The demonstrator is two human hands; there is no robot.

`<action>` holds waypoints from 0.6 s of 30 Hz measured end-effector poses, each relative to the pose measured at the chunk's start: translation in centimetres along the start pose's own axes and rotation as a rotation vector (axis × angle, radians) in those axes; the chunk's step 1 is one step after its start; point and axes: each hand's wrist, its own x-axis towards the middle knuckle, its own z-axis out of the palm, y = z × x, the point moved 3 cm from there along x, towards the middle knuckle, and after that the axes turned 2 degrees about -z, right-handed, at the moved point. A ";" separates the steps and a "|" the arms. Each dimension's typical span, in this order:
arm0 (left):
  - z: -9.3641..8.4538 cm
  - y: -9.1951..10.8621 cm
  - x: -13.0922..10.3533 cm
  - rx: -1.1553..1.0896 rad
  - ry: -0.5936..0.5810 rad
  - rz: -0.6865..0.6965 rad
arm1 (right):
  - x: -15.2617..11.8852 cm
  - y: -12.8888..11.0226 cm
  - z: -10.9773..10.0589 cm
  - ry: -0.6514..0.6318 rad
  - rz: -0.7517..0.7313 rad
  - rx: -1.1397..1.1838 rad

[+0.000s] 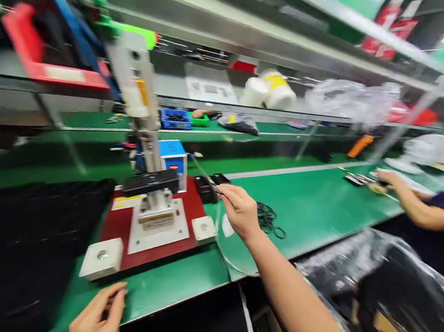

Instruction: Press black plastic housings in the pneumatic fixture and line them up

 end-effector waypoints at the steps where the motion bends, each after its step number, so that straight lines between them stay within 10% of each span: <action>1: -0.4 -0.6 -0.1 0.018 0.025 0.014 | 1.2 -1.5 1.3 0.000 -0.098 0.052; 9: -0.3 -1.0 0.2 -0.029 0.027 0.016 | 7.3 -7.8 9.4 -0.252 -0.345 -0.025; 13: -0.4 -1.0 0.0 -0.045 0.022 -0.003 | 7.2 -9.3 10.4 -0.463 -0.386 -0.236; 18: -0.2 -1.3 0.3 -0.070 -0.013 -0.007 | 6.2 -10.2 10.2 -0.419 -0.440 -0.358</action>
